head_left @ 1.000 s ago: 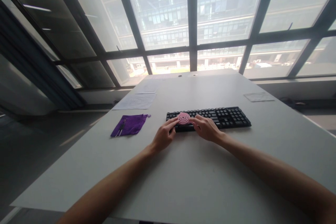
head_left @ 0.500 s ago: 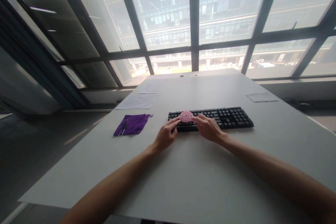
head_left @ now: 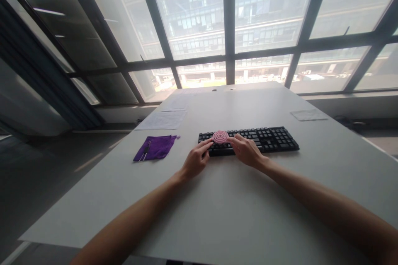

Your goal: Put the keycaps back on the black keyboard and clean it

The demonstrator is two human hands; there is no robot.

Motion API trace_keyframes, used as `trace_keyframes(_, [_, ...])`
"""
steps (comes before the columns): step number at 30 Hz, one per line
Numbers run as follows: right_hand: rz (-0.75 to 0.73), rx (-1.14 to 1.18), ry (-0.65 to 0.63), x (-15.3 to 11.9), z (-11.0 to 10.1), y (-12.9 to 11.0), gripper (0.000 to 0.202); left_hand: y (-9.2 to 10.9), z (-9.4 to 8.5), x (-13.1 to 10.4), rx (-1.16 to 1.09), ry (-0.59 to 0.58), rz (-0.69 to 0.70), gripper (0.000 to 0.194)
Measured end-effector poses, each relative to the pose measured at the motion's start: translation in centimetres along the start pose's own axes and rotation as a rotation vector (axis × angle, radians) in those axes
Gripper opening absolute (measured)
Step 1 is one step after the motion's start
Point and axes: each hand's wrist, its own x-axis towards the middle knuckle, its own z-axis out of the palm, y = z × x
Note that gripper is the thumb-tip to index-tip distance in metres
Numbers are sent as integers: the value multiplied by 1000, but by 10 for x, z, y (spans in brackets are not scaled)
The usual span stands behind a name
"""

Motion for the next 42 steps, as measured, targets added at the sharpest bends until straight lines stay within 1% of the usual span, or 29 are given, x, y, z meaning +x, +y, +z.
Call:
trace_keyframes(3, [-9,-5,-40,1,-1,-4,35,-1,0,0,-9,-1,8,48])
trace_keyframes(9, [137,-58,-31,7,-2,-7,37,-3,2,-1,3,-6,-11,44])
trace_keyframes(13, [129,-56,-54,10,-2,-9,37,-3,4,0,6,-4,-9,43])
trace_keyframes(17, [164,-57,-53,11,-1,-13,38,-3,4,0,17,-13,-14,43])
trace_keyframes(23, [91,-33,-60,10,-2,-14,38,-3,2,1,19,-21,-3,44])
trace_keyframes(25, [113,-44,-48,10,-1,-12,37,-4,2,0,18,-17,-2,44])
trace_keyframes(29, [206,-81,-24,11,0,-6,38,-6,3,-1,13,-13,0,43])
trace_keyframes(31, [220,-82,-14,11,0,-3,39,-6,4,-1,13,-15,-2,42])
trace_keyframes(34, [199,-68,-11,11,-1,-2,38,-7,4,-1,16,-21,-5,42])
trace_keyframes(38, [131,-49,-42,14,-1,-5,38,-8,5,-1,16,-23,-1,42])
trace_keyframes(42, [160,-61,-50,20,0,-4,38,-9,6,-1,14,-28,1,40])
